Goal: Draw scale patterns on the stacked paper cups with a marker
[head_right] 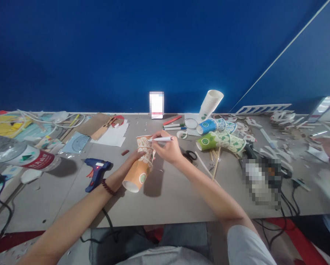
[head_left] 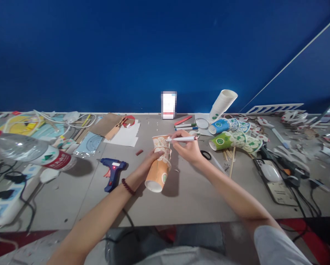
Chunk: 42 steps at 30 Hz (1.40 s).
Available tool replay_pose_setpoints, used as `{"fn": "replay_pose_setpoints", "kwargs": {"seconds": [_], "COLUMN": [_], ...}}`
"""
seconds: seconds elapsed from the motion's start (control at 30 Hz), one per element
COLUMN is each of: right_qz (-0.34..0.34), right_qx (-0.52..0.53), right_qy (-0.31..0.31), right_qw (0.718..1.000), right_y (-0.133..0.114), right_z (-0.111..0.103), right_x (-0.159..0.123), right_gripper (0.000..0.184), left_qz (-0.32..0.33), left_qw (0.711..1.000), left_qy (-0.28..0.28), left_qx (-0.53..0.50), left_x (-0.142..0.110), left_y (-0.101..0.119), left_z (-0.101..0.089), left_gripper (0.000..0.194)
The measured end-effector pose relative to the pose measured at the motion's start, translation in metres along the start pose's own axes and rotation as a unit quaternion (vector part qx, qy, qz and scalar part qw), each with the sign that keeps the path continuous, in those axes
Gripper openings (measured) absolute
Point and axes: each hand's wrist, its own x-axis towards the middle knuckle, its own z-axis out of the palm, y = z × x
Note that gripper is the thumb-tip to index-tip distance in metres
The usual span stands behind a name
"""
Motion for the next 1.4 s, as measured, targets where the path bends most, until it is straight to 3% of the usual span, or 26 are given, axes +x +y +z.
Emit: {"fn": "replay_pose_setpoints", "kwargs": {"seconds": [0.43,0.8,1.4], "right_qz": [-0.001,0.0,-0.002], "right_qx": [0.012,-0.01,0.01], "right_qy": [0.001,-0.019,0.016], "right_qw": [1.0,1.0,1.0], "right_y": [-0.0005,0.0001,0.0032], "right_z": [0.0018,0.0042,0.0002], "right_x": [-0.0008,-0.0036,0.0014], "right_gripper": [0.01,0.004,0.01], "left_qz": [0.002,0.007,0.0], "left_qw": [1.0,1.0,1.0], "left_qy": [0.004,-0.015,0.008], "left_qx": [0.001,0.01,0.003], "left_x": [0.0009,0.0033,-0.0049], "left_y": [0.0008,0.0,0.0043], "left_z": [-0.0002,-0.0016,0.0056], "left_gripper": [0.04,0.038,0.038]}}
